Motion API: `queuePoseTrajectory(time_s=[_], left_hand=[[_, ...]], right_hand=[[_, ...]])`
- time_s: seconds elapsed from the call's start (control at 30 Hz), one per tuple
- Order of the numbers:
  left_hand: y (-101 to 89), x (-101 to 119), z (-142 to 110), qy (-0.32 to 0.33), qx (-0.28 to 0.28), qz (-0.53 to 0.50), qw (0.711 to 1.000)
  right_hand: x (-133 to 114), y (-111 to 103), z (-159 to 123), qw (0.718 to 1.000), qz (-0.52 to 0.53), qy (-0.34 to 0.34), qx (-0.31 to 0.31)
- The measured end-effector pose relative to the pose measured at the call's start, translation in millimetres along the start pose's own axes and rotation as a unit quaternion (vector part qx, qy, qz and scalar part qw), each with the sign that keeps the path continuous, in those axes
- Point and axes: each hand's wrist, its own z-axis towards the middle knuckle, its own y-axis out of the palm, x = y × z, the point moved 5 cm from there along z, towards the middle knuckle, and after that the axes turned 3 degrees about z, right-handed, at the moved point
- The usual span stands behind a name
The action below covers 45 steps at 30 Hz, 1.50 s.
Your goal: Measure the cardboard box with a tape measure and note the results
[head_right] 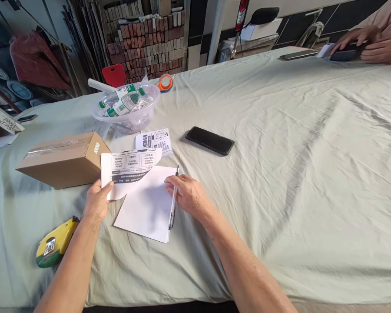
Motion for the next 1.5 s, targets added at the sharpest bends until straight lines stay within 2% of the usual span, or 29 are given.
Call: queuePoseTrajectory(time_s=[0.73,1.13,1.5], left_hand=[[2.6,0,-2,0.009,-0.015,-0.015,1.0],[3.6,2,-7,0.016,-0.032,-0.028,0.999],[3.2,-3,-4,0.031,-0.038,-0.032,0.998]], right_hand=[[7,2,-3,0.999,-0.017,0.026,-0.006],[9,2,-5,0.999,-0.045,0.006,-0.002],[-2,0,-3,0.998,-0.062,-0.018,-0.004]])
